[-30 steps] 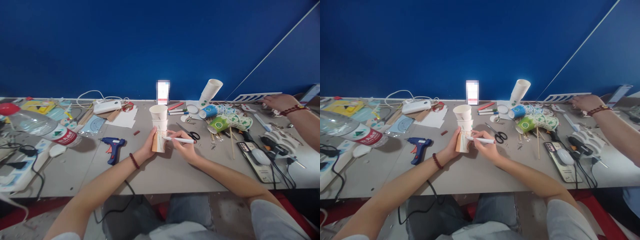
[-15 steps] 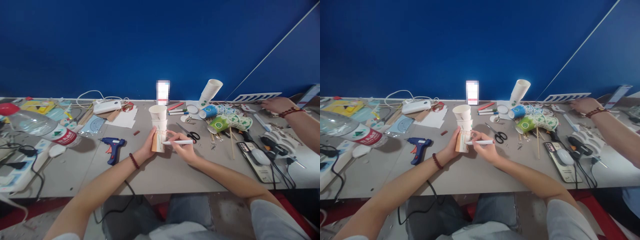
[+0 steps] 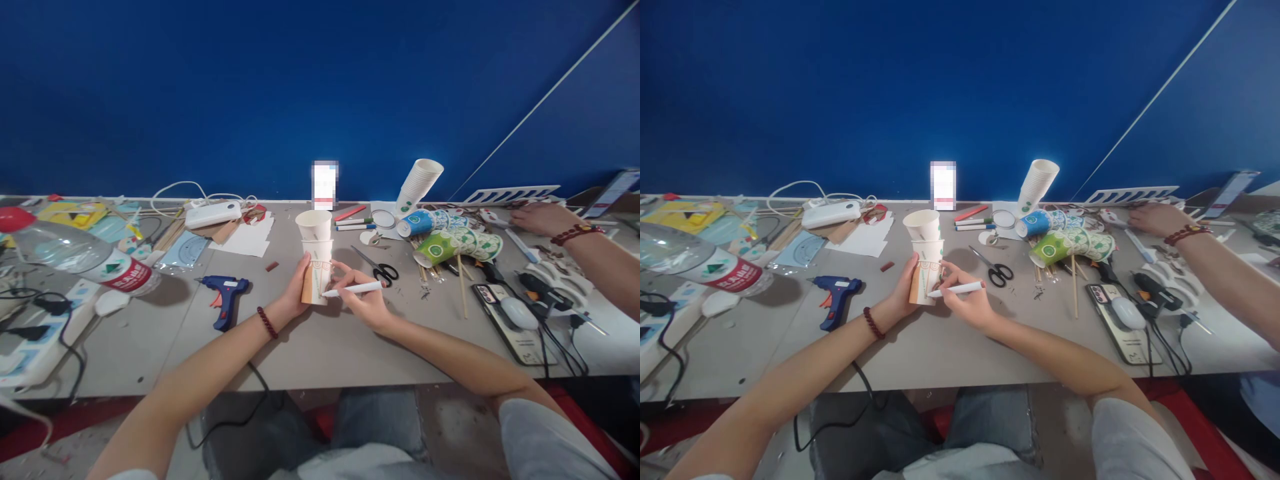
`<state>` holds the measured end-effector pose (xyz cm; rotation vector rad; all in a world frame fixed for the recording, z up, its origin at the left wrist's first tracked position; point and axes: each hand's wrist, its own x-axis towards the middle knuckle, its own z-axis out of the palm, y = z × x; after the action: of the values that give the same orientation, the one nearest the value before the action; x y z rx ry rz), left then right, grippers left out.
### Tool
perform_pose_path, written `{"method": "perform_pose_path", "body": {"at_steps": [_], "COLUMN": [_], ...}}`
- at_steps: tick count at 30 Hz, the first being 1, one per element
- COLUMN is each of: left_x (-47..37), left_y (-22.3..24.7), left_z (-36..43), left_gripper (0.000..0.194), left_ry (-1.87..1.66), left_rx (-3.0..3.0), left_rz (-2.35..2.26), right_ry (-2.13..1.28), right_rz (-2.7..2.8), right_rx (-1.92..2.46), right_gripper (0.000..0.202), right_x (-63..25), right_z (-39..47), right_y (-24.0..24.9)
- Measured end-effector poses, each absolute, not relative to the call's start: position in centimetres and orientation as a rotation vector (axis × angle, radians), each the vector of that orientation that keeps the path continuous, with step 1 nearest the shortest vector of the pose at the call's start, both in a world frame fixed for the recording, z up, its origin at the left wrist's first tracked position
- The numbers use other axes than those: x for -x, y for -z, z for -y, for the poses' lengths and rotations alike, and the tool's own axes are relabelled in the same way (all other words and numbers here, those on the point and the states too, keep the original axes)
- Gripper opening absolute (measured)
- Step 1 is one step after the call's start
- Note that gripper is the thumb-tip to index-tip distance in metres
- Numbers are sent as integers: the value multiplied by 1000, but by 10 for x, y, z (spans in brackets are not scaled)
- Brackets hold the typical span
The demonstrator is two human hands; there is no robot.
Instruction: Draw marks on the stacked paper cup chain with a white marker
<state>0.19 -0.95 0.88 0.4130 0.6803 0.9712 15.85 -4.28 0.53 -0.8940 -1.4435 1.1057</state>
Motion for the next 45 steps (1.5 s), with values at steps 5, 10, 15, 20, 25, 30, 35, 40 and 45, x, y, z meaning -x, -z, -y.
{"method": "perform_pose_path", "body": {"at_steps": [5,10,15,20,25,30,35,40,45], "left_x": [-1,0,0,0,0,0,-1,-1,0], "left_y": [-7,-2,-1,3,6,4,3,4,6], "left_z": [9,8,8,6,6,7,7,6,6], "left_gripper": [50,50,51,50,51,51,49,50,48], "left_ry": [-979,-978,-984,-945,-931,-929,-928,-926,-918], "left_rx": [-415,-403,-395,-400,-418,-433,-431,-421,-394], "left_rz": [-667,-670,-683,-691,-656,-622,-639,-654,-676], "right_ry": [-1119,-1090,-1123,-1041,-1004,-986,-975,-944,-909], "right_rz": [1448,1521,1505,1424,1449,1441,1438,1466,1519], "right_rx": [900,888,831,872,890,935,966,940,920], "right_gripper": [27,24,25,26,28,28,28,24,23], "right_x": [-156,-156,-159,-161,-162,-164,-165,-165,-165], "right_z": [44,47,44,39,36,35,34,34,36], "right_y": [-10,-8,-4,0,7,10,13,9,-1]}}
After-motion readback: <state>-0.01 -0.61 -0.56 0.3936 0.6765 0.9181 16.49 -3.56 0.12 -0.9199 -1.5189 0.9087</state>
